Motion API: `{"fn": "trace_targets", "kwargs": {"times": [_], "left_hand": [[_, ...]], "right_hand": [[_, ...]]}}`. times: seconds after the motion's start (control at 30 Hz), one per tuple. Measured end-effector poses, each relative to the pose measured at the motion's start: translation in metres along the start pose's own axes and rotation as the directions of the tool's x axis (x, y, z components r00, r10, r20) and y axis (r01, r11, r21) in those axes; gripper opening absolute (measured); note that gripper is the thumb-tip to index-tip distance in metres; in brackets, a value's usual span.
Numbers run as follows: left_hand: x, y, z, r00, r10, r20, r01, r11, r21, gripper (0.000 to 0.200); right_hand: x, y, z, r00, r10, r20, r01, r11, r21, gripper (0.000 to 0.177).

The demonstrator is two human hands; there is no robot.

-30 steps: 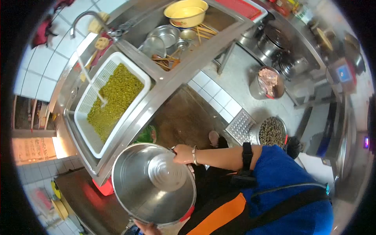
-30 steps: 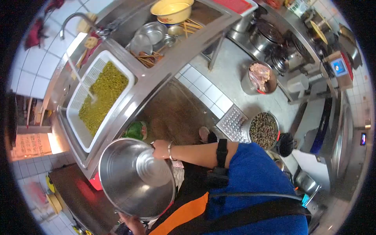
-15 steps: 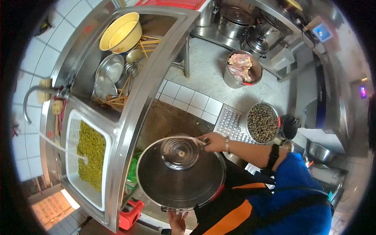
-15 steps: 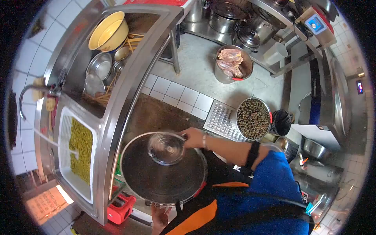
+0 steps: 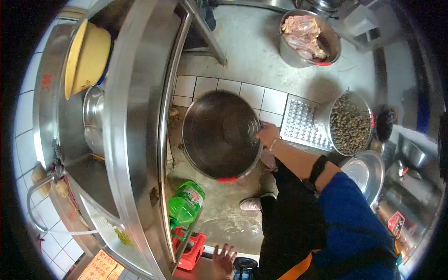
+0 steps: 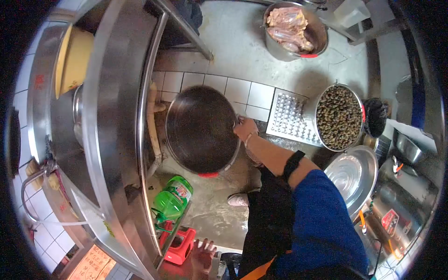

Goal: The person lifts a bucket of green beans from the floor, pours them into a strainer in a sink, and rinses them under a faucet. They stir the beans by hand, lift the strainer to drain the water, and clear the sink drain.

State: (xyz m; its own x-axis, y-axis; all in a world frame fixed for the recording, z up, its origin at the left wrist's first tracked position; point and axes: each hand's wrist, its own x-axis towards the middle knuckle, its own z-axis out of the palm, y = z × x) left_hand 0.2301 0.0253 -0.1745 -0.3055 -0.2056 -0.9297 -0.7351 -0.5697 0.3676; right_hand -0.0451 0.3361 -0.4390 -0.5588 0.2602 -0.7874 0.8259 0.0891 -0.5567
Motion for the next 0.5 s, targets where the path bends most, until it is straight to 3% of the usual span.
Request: {"fn": "trace_targets", "kwargs": {"times": [0.03,0.07,0.1,0.13,0.17,0.2,0.23,0.27,0.33,0.37,0.4,0.47,0.5], "left_hand": [[-0.002,-0.003,0.007,0.998,-0.045,0.047,0.050,0.992,-0.115,0.043],[-0.001,-0.008,0.011,0.992,-0.082,0.101,0.103,0.968,-0.229,0.040],[0.000,-0.014,0.020,0.993,-0.053,0.106,0.086,0.940,-0.330,0.073],[-0.001,-0.014,0.028,0.987,-0.123,0.102,0.142,0.969,-0.202,0.068],[0.014,-0.031,0.008,0.967,-0.123,0.223,0.198,0.914,-0.353,0.065],[0.028,-0.051,-0.009,0.935,-0.096,0.342,0.264,0.833,-0.487,0.063],[0.031,-0.056,-0.005,0.963,-0.121,0.241,0.171,0.965,-0.200,0.067],[0.032,-0.062,0.000,0.964,-0.121,0.236,0.173,0.961,-0.214,0.067],[0.031,-0.069,0.011,0.950,-0.028,0.311,0.142,0.926,-0.351,0.075],[0.028,-0.064,0.019,0.972,-0.067,0.226,0.065,0.998,0.014,0.082],[0.027,-0.063,0.022,0.973,-0.064,0.220,0.066,0.998,0.001,0.082],[0.027,-0.059,0.029,0.986,-0.123,0.112,0.128,0.991,-0.031,0.080],[0.023,-0.056,0.035,0.990,-0.027,0.139,0.017,0.997,0.072,0.077]], "right_hand": [[0.021,0.004,0.016,0.999,-0.010,-0.045,0.016,0.991,0.131,0.042],[0.029,-0.002,0.028,0.999,-0.008,-0.035,0.012,0.992,0.128,0.042],[0.033,-0.015,0.036,0.995,-0.032,-0.096,0.063,0.937,0.344,0.042],[0.036,-0.029,0.038,0.986,-0.046,-0.160,0.126,0.835,0.536,0.042],[0.039,-0.046,0.034,0.988,-0.027,-0.151,0.071,0.954,0.293,0.043],[0.054,-0.052,0.042,0.989,-0.038,-0.141,0.076,0.958,0.277,0.043],[0.068,-0.055,0.054,0.980,-0.087,-0.178,0.147,0.921,0.360,0.043],[0.082,-0.055,0.065,0.967,-0.127,-0.220,0.215,0.872,0.440,0.043],[0.123,-0.056,0.083,0.973,-0.119,-0.200,0.198,0.873,0.445,0.042],[0.132,-0.056,0.091,0.976,-0.110,-0.188,0.186,0.868,0.459,0.040],[0.117,-0.072,0.087,0.977,-0.114,-0.179,0.184,0.873,0.452,0.040],[0.090,-0.105,0.074,0.995,-0.015,0.094,-0.057,0.702,0.710,0.039],[0.093,-0.099,0.072,0.971,-0.114,0.211,-0.077,0.687,0.723,0.042]]}}
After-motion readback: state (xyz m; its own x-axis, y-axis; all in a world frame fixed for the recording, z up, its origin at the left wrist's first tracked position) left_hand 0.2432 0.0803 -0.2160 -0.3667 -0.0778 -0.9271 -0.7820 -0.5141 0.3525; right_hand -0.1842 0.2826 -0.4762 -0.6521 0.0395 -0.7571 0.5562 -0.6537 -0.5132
